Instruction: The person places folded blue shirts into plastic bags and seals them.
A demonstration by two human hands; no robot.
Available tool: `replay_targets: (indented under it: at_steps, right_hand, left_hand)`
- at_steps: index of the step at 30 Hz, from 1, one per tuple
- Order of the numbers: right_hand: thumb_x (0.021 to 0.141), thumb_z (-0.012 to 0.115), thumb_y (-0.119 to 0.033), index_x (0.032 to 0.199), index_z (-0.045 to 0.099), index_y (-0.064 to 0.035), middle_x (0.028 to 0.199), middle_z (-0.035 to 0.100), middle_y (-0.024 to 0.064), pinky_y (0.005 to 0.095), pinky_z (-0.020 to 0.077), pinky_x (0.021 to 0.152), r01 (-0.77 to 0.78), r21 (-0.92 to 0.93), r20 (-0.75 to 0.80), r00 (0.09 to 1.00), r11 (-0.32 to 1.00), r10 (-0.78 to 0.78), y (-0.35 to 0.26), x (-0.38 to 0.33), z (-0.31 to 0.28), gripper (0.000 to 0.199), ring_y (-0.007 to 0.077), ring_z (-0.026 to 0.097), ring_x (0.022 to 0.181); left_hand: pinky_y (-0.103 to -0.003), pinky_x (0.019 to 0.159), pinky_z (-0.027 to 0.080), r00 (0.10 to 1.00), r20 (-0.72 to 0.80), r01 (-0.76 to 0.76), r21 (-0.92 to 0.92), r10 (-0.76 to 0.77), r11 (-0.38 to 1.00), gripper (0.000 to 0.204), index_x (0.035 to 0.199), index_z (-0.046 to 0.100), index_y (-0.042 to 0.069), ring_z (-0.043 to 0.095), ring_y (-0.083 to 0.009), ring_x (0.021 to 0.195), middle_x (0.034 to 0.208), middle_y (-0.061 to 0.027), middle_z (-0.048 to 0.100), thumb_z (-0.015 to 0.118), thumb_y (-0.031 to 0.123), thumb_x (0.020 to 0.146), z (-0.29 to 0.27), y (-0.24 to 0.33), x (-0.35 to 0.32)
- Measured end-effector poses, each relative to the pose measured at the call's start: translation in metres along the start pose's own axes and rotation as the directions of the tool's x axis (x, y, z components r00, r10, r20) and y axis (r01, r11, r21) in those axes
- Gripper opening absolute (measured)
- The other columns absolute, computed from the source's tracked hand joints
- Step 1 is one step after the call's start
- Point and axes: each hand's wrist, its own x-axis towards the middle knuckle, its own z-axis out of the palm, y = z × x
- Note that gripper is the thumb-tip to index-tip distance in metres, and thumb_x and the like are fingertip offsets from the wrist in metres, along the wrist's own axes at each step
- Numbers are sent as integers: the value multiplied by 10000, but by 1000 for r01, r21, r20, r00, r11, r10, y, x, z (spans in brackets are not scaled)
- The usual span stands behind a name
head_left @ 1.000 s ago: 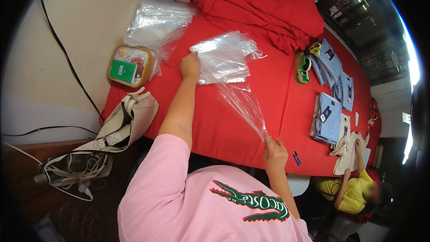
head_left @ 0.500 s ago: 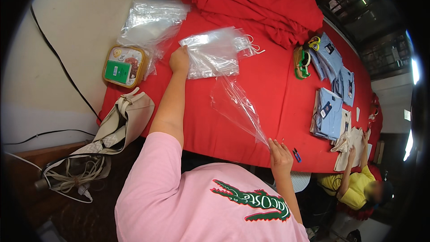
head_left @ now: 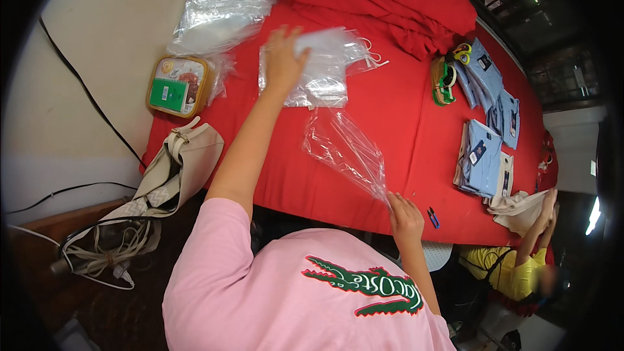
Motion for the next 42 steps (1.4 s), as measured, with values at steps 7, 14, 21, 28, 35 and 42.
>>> replay_targets:
  at_steps: [7, 14, 21, 28, 35, 42]
  right_hand:
    - [931, 705, -30, 1242, 745, -48, 1137, 806, 133, 456, 603, 972, 71, -48, 47, 997, 996, -69, 10, -8, 13, 314, 282, 772, 1134]
    - [957, 677, -25, 1256, 747, -41, 1181, 801, 137, 446, 599, 1000, 24, -105, 20, 1000, 994, -22, 1, -17, 4, 307, 287, 767, 1154]
    - [958, 670, 4, 1253, 752, -37, 1203, 797, 138, 440, 601, 1008, -26, -162, -19, 1000, 986, 23, 9, -26, -13, 309, 287, 764, 1167]
    - [918, 694, 40, 1249, 759, -32, 1169, 798, 154, 442, 601, 999, -118, -194, -54, 993, 974, 109, 15, -56, -42, 345, 305, 766, 1152]
    - [861, 764, 20, 1276, 762, -70, 1042, 783, 188, 424, 597, 821, -403, 102, 33, 915, 909, 402, 3, -84, -41, 425, 346, 773, 935]
    - [859, 739, 20, 1278, 763, -84, 1050, 781, 191, 429, 601, 817, -297, 151, -36, 952, 943, 305, 12, -93, -24, 432, 363, 768, 937]
  left_hand:
    - [-637, 1324, 77, 904, 390, -225, 89, 174, 970, 610, 1599, 514, 405, 125, -369, 1666, 1795, -100, 229, 596, 598, 1026, 60, 6, -49]
    - [-655, 1316, 61, 921, 358, -205, 115, 152, 972, 639, 1612, 492, 414, 149, -366, 1662, 1795, -92, 232, 588, 625, 1017, 68, 2, -51]
    - [-664, 1312, 56, 916, 388, -174, 142, 107, 975, 662, 1620, 484, 404, 140, -350, 1665, 1799, -90, 220, 578, 648, 1012, 64, 6, -49]
    - [-669, 1313, 42, 933, 360, -131, 293, 18, 947, 668, 1675, 395, 355, 92, -351, 1674, 1809, -86, 183, 453, 644, 1075, 73, 1, -37]
    - [-611, 1313, 108, 941, 309, 232, -280, -142, 931, 696, 1685, 391, 239, 169, -331, 1660, 1759, -110, 327, 394, 630, 1109, 85, -55, -3]
    - [-444, 1125, 457, 769, 601, 633, -764, -218, 126, 593, 1371, 605, -2, 614, -273, 1309, 1380, -200, 672, 450, 513, 1123, -52, 7, -51]
